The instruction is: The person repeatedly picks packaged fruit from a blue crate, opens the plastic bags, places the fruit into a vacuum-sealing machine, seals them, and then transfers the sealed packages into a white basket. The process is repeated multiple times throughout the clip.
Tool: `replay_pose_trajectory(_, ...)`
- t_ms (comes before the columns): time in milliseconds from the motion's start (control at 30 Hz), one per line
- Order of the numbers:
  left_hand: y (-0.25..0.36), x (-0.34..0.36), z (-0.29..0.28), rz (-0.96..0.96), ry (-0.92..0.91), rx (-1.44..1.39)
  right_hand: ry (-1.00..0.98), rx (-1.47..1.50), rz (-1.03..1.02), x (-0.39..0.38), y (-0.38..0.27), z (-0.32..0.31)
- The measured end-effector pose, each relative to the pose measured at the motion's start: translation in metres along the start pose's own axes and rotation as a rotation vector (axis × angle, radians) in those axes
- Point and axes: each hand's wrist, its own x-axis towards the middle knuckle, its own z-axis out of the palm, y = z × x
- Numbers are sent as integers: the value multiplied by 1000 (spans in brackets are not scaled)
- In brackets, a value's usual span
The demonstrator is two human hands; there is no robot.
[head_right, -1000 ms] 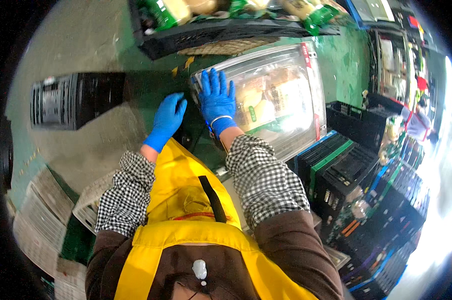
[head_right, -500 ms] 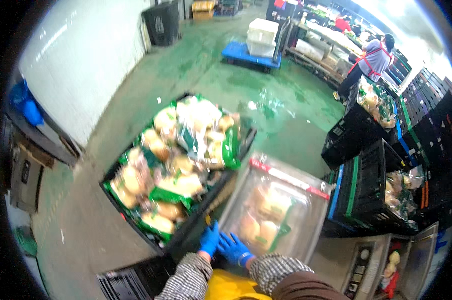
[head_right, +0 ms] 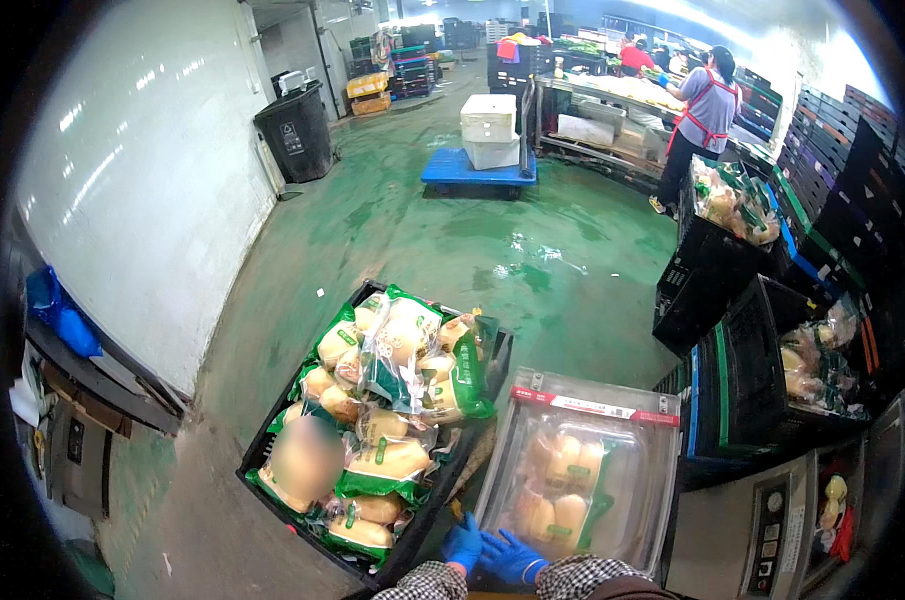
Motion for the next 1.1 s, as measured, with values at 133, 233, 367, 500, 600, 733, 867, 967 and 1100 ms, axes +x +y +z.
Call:
replay_pose_trajectory(133, 0, 4, 3, -28, -46, 6, 2, -8, 5, -3, 1, 3)
replay_pose_trajectory(233, -4, 5, 9, 12, 36, 35, 14, -16, 7, -3, 0, 1)
replay_pose_trajectory(367, -4, 7, 13, 64, 28, -11, 37, -74, 17, -7, 0, 1)
replay_pose_trajectory(500, 5, -2, 8, 83, 37, -12, 4, -24, 28, -8, 1, 5)
replay_pose_trajectory(600, -3, 4, 17, 80, 126, -7, 34, 29, 44, -10, 0, 2)
replay_pose_trajectory(733, 3, 10, 18, 249, 173, 148, 46, 26, 55, -13, -2, -4)
replay_pose_trajectory(867, 10, 18, 15, 276, 87, 313, 120, 54, 80, -9, -2, 12)
replay_pose_trajectory(967, 18, 17, 8, 249, 7, 328, 181, 84, 77, -11, -1, 8)
replay_pose_trajectory(1100, 16, 28, 11, 239, 13, 329, 204, 52, 86, -8, 0, 11)
